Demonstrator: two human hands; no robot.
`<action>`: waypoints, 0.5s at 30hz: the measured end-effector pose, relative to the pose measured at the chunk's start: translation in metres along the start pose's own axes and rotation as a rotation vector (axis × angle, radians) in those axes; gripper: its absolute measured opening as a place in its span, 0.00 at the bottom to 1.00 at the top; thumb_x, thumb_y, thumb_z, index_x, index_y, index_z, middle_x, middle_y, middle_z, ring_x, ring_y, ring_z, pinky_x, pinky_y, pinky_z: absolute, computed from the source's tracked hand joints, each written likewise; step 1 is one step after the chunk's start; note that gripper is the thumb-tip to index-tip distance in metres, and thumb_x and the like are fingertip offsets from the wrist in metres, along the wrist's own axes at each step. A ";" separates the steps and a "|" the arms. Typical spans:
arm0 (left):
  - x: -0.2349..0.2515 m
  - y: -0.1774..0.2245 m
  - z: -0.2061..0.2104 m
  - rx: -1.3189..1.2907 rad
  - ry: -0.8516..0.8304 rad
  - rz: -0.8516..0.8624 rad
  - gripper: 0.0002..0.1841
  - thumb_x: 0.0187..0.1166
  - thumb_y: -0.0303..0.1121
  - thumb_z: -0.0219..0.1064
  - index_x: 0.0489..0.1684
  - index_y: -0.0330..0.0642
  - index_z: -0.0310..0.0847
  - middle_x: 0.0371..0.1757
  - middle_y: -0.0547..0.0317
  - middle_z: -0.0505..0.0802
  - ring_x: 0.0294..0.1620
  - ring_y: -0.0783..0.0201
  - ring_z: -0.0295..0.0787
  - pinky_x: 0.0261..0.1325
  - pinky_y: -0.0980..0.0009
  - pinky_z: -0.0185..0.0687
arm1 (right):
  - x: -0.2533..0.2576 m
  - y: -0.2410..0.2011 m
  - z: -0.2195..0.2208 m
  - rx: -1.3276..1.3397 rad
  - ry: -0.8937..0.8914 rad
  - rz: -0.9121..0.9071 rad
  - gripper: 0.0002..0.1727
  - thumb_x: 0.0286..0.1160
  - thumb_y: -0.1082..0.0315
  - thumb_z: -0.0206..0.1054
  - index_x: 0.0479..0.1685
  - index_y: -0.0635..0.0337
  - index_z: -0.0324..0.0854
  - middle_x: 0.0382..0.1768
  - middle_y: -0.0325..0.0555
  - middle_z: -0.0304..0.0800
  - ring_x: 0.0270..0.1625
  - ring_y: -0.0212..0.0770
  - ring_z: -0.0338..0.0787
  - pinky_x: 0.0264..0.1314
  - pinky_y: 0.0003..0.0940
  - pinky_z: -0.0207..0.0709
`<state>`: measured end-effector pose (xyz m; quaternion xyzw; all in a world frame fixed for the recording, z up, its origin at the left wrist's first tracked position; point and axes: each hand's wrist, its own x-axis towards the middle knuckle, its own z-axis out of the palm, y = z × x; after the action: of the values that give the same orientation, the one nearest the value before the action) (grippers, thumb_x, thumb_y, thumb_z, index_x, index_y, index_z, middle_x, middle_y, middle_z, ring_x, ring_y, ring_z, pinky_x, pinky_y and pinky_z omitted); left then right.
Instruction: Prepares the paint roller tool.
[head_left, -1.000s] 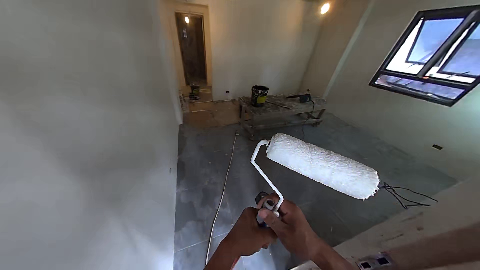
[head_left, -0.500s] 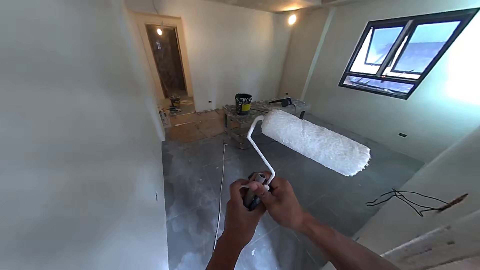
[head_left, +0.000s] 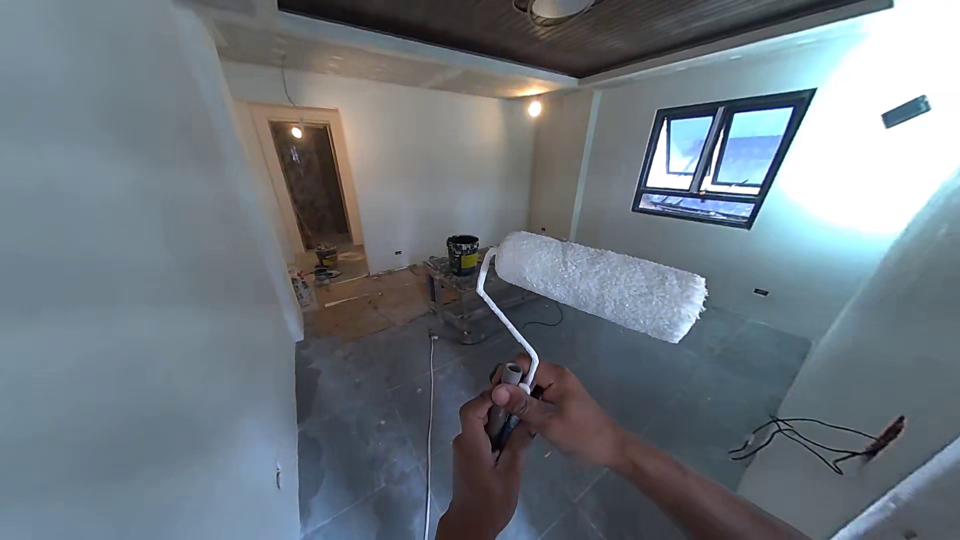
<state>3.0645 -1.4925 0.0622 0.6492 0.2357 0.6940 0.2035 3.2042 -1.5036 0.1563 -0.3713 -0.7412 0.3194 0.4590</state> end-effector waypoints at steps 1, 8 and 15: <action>0.001 0.000 0.003 -0.001 -0.011 -0.001 0.25 0.78 0.46 0.75 0.68 0.50 0.71 0.42 0.64 0.93 0.37 0.69 0.92 0.40 0.71 0.94 | 0.000 0.001 -0.005 0.002 -0.010 0.004 0.18 0.81 0.47 0.70 0.51 0.52 0.86 0.36 0.38 0.91 0.36 0.33 0.90 0.40 0.31 0.86; 0.007 0.004 0.016 -0.023 -0.087 -0.016 0.25 0.80 0.46 0.72 0.67 0.45 0.69 0.43 0.63 0.92 0.37 0.71 0.91 0.40 0.72 0.93 | -0.001 0.009 -0.040 -0.002 -0.169 -0.019 0.29 0.76 0.40 0.71 0.66 0.50 0.81 0.40 0.38 0.91 0.36 0.31 0.90 0.39 0.28 0.87; 0.020 0.005 0.019 -0.171 -0.118 -0.077 0.25 0.80 0.46 0.73 0.68 0.48 0.69 0.40 0.58 0.92 0.29 0.64 0.90 0.28 0.69 0.91 | 0.005 0.010 -0.069 -0.021 -0.325 -0.109 0.29 0.76 0.46 0.75 0.64 0.58 0.76 0.49 0.41 0.89 0.51 0.34 0.91 0.57 0.32 0.88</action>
<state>3.0819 -1.4840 0.0818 0.6595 0.1880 0.6638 0.2984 3.2684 -1.4853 0.1764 -0.2788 -0.8280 0.3420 0.3459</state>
